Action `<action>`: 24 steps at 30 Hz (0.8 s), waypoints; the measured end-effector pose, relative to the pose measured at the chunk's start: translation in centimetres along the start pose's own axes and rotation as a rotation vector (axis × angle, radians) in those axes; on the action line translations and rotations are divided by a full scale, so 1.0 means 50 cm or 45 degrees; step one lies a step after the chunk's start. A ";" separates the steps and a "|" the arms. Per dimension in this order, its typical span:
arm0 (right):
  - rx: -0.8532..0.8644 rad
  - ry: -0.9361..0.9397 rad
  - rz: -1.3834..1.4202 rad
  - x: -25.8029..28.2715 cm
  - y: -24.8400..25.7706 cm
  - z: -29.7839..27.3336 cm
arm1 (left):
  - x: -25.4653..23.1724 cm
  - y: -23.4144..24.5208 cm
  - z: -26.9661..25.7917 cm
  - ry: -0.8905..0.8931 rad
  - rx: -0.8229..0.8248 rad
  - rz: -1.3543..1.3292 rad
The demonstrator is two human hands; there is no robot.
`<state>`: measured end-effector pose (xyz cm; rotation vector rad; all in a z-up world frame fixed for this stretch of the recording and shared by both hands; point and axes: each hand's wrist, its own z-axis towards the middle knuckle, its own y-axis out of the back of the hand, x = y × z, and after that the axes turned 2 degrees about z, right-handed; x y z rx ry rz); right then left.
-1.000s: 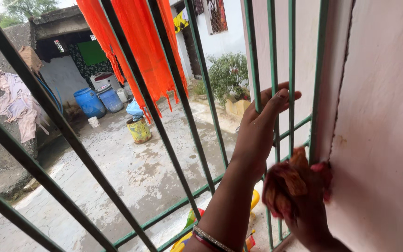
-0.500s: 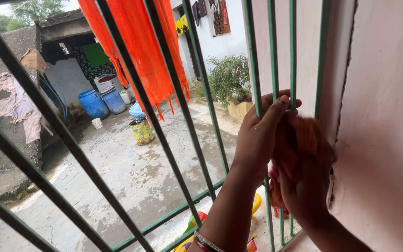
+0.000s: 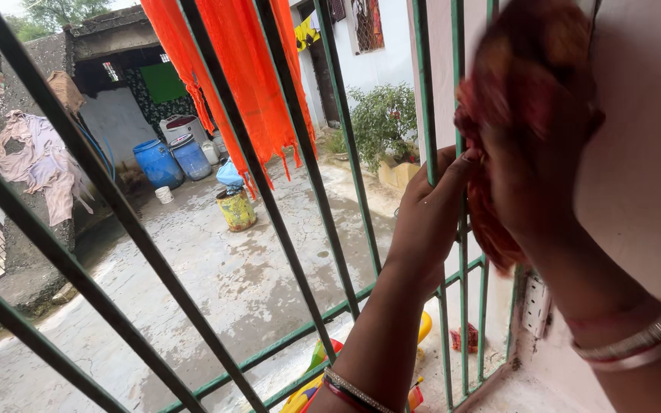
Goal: The person wipes the metal bars of a window gate using a red cloth, moving the cloth along individual bars.
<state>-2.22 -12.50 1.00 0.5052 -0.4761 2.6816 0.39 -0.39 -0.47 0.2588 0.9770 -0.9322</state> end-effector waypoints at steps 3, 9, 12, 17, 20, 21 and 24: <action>0.034 0.483 -0.943 -0.024 0.005 0.014 | -0.006 0.003 -0.003 0.122 -0.067 0.058; 0.087 0.692 -1.203 -0.038 0.054 -0.096 | 0.018 0.003 0.006 0.026 -0.067 -0.025; 0.267 0.210 -1.241 -0.025 0.082 -0.187 | 0.016 0.006 0.005 -0.061 -0.035 0.007; 0.244 0.327 -1.248 -0.051 0.107 -0.253 | 0.005 0.003 0.000 -0.007 -0.104 0.159; 0.143 0.332 -0.978 -0.039 0.092 -0.218 | 0.002 -0.003 0.004 0.035 -0.130 0.166; 0.112 0.369 -0.857 -0.035 0.078 -0.185 | 0.002 -0.004 0.005 0.047 -0.140 0.152; 0.020 0.464 -0.491 -0.016 0.025 -0.062 | -0.002 -0.001 -0.003 0.004 -0.043 -0.041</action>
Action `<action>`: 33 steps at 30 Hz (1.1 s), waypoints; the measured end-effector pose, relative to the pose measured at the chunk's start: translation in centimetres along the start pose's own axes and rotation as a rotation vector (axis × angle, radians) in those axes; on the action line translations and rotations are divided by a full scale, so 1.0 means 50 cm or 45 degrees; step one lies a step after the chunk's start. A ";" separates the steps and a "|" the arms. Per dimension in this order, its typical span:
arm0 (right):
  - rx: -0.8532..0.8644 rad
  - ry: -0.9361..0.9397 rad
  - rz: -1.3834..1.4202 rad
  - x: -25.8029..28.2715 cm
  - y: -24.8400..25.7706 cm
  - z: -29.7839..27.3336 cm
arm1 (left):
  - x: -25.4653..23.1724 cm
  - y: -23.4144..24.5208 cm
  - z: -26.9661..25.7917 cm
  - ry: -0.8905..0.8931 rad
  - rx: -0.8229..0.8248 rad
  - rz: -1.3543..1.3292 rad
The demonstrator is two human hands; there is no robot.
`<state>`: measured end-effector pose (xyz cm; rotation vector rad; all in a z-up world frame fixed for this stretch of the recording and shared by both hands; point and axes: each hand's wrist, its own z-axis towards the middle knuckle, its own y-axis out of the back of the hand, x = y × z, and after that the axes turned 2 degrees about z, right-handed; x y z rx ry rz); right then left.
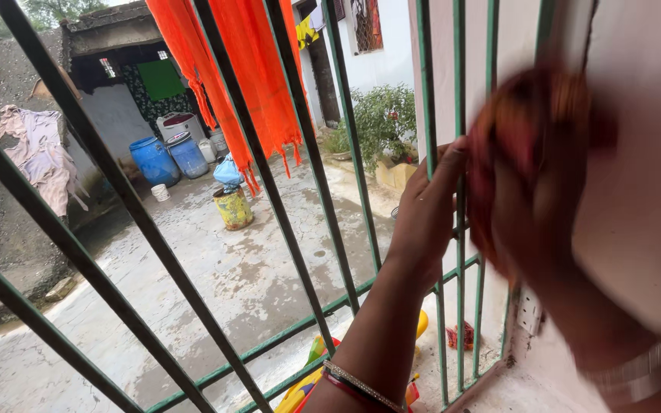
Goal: The person wipes the metal bars of a window gate using a red cloth, moving the cloth along individual bars.
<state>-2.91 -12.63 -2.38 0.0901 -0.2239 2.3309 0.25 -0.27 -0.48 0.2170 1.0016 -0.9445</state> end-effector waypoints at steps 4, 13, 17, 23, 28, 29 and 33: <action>0.007 0.026 -0.375 -0.009 -0.041 0.165 | -0.018 -0.005 -0.006 0.095 -0.055 0.164; 0.192 -0.007 -0.538 0.010 -0.016 -0.024 | -0.017 -0.003 -0.016 0.046 -0.138 0.179; 0.363 -0.129 -0.621 0.016 0.032 -0.173 | -0.026 -0.008 -0.014 0.024 -0.173 0.259; 0.331 -0.878 -0.096 -0.023 0.068 -0.315 | -0.015 -0.011 -0.018 0.009 -0.154 0.255; 0.496 -0.121 -0.664 0.001 0.084 -0.365 | -0.018 -0.011 -0.013 0.028 -0.137 0.265; 0.472 -0.137 -0.677 0.004 0.081 -0.362 | -0.017 -0.010 -0.013 0.011 -0.132 0.276; 0.345 -0.287 -0.469 0.023 0.069 -0.289 | -0.009 -0.006 -0.004 0.008 -0.085 0.268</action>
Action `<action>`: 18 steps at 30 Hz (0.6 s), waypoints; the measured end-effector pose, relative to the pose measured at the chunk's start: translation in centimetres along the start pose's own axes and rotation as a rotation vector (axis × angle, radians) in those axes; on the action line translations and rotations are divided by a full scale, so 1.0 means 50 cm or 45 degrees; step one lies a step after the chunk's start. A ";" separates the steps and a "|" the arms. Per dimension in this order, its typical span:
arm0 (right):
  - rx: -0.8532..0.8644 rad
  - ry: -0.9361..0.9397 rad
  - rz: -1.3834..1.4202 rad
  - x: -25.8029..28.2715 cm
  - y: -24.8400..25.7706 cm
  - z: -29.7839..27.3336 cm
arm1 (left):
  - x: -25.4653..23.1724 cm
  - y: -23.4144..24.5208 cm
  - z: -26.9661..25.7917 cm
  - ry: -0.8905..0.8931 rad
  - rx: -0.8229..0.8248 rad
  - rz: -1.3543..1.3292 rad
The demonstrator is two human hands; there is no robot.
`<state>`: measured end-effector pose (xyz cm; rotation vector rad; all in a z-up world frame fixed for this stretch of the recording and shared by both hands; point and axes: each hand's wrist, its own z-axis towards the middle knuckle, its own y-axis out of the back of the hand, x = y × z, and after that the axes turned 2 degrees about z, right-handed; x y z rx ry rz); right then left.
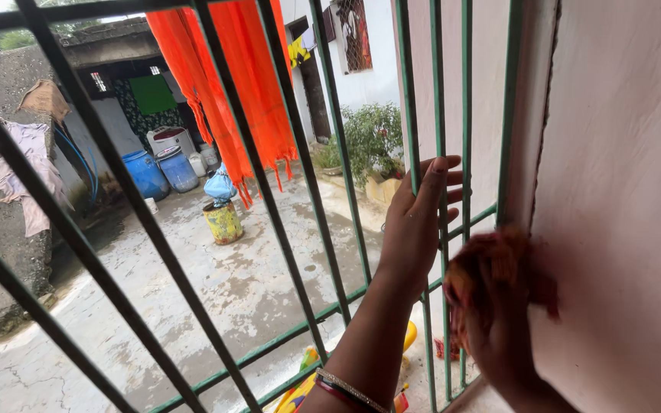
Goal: The person wipes the metal bars of a window gate using a red cloth, moving the cloth along individual bars.
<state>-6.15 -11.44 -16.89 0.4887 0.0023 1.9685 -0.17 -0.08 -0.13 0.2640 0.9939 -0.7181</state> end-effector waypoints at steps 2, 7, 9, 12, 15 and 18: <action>-0.038 -0.098 0.265 0.019 0.009 0.083 | 0.003 0.000 0.009 0.002 0.012 -0.083; -0.042 -0.118 0.108 0.073 0.005 0.167 | 0.005 0.002 -0.001 -0.010 0.071 -0.183; 0.006 0.087 -0.134 0.076 0.016 0.133 | 0.005 0.000 0.003 -0.030 0.067 -0.194; 0.197 -0.464 0.046 0.063 0.005 0.045 | 0.007 0.000 0.003 -0.004 0.023 -0.102; 0.091 -0.175 0.068 0.028 -0.005 -0.026 | 0.002 0.001 -0.001 0.017 0.026 -0.082; -0.009 0.074 -0.057 0.013 0.002 -0.032 | -0.009 0.000 -0.004 -0.002 0.048 -0.073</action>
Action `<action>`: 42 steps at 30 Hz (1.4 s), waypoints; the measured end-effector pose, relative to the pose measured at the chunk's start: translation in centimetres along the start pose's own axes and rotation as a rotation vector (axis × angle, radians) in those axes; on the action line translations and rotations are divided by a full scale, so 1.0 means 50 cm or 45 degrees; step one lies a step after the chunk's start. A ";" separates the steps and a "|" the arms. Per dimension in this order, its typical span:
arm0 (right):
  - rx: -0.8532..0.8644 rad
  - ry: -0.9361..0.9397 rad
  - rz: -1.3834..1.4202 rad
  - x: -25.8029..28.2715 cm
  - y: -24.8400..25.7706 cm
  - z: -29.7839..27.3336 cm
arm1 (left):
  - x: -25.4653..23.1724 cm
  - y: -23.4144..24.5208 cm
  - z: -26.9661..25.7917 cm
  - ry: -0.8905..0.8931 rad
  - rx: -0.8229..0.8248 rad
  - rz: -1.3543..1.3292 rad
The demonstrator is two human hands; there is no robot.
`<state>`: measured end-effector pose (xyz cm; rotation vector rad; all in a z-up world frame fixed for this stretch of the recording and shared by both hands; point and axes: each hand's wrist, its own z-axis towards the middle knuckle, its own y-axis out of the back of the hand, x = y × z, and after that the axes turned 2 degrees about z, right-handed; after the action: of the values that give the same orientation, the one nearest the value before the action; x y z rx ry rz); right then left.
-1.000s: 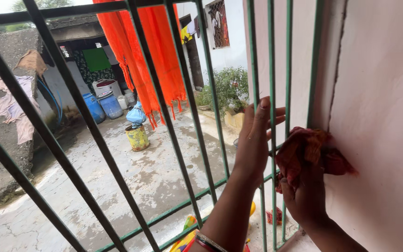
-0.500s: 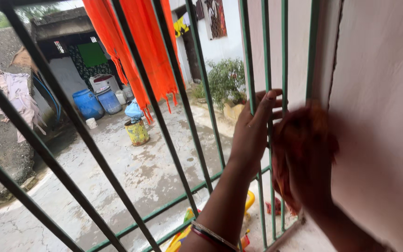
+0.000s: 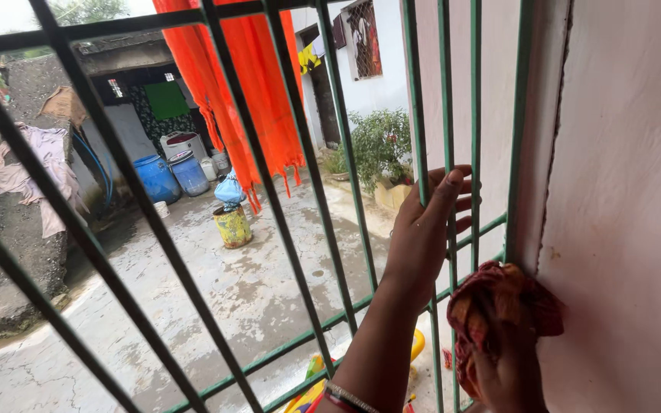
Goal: The person wipes the metal bars of a window gate using a red cloth, moving the cloth along individual bars.
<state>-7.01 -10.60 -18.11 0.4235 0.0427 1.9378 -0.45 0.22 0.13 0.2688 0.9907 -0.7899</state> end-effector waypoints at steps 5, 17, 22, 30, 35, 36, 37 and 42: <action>-0.191 -0.356 0.790 0.075 0.047 0.104 | -0.014 -0.002 -0.006 0.073 -0.057 0.032; -0.333 0.361 -0.140 0.107 0.018 0.403 | 0.025 0.008 -0.003 -0.123 0.004 -0.302; -0.199 0.208 0.013 0.075 0.000 0.258 | 0.045 -0.003 -0.008 -0.249 -0.068 -0.295; -0.011 -0.006 0.193 0.033 0.013 0.232 | 0.011 -0.021 -0.021 -0.141 -0.122 -0.156; -0.351 0.210 0.460 0.039 0.023 0.452 | 0.026 -0.024 -0.017 -0.199 -0.049 -0.243; -0.419 0.337 0.332 0.041 0.025 0.497 | 0.028 -0.023 -0.020 -0.197 -0.030 -0.263; -0.487 0.464 0.204 0.040 0.031 0.534 | 0.030 -0.022 -0.022 -0.184 -0.040 -0.223; -0.442 0.647 0.246 0.019 0.055 0.539 | 0.034 -0.035 -0.026 -0.174 -0.196 0.031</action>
<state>-1.35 -15.32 8.00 -0.3099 -0.0068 2.1473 -1.99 -1.11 -1.75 0.0929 0.9123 -0.6964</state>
